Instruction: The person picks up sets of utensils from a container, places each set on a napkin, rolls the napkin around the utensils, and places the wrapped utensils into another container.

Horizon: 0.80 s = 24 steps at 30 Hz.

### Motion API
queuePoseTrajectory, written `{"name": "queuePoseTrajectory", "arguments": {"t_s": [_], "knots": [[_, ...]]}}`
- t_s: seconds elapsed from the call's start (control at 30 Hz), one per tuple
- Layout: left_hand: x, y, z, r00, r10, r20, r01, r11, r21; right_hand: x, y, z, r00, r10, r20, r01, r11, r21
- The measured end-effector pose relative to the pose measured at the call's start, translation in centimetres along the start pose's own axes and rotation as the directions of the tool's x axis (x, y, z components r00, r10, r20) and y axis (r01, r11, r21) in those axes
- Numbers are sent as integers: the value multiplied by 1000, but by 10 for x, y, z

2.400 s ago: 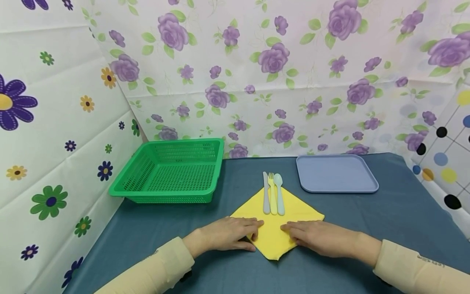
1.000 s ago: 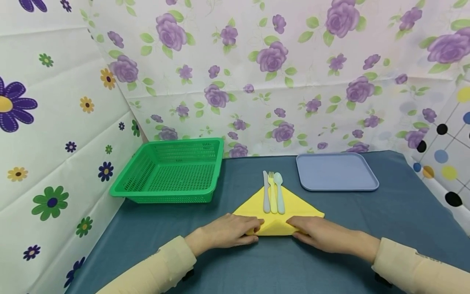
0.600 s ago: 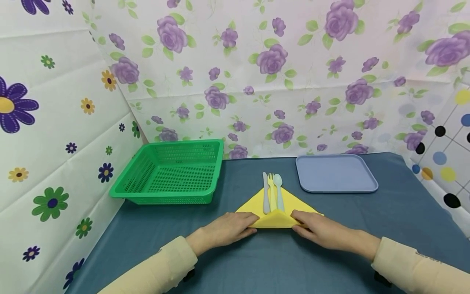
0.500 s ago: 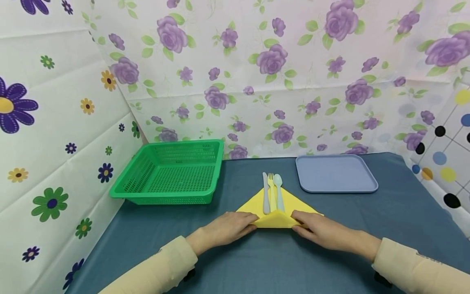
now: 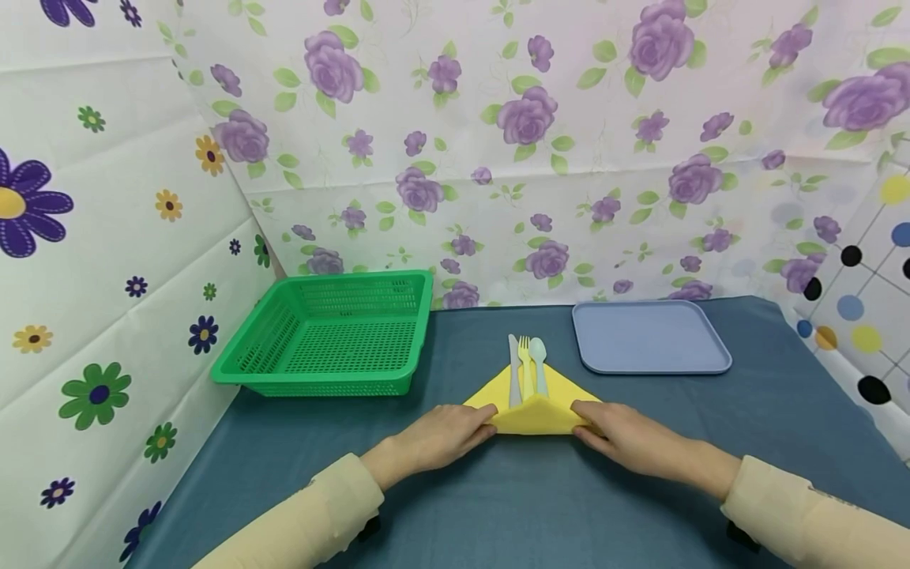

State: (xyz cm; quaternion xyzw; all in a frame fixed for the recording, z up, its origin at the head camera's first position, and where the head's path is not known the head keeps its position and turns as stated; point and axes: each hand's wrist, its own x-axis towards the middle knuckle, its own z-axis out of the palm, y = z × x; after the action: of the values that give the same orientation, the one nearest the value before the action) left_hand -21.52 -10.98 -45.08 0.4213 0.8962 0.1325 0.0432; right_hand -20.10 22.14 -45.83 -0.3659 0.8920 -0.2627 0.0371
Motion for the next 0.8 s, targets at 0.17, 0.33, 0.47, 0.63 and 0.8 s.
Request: {"name": "queuePoseTrajectory", "arguments": {"t_s": [0.17, 0.33, 0.47, 0.63, 0.8], "knots": [[2, -2, -2, 1000, -12, -17, 11, 1000, -26, 4, 1, -3, 999, 16, -29, -16, 1000, 12], [6, -3, -5, 998, -31, -56, 28, 998, -63, 10, 3, -7, 997, 24, -74, -20, 999, 50], [10, -5, -8, 994, -68, -80, 61, 994, -90, 16, 5, -10, 993, 52, -110, -43, 996, 77], [15, -7, -9, 990, -107, -91, 98, 991, -89, 22, 10, -12, 989, 80, -124, -67, 992, 103], [17, -9, -9, 989, -111, -99, 102, 990, -95, 23, 11, -14, 989, 103, -104, -89, 988, 129]]}}
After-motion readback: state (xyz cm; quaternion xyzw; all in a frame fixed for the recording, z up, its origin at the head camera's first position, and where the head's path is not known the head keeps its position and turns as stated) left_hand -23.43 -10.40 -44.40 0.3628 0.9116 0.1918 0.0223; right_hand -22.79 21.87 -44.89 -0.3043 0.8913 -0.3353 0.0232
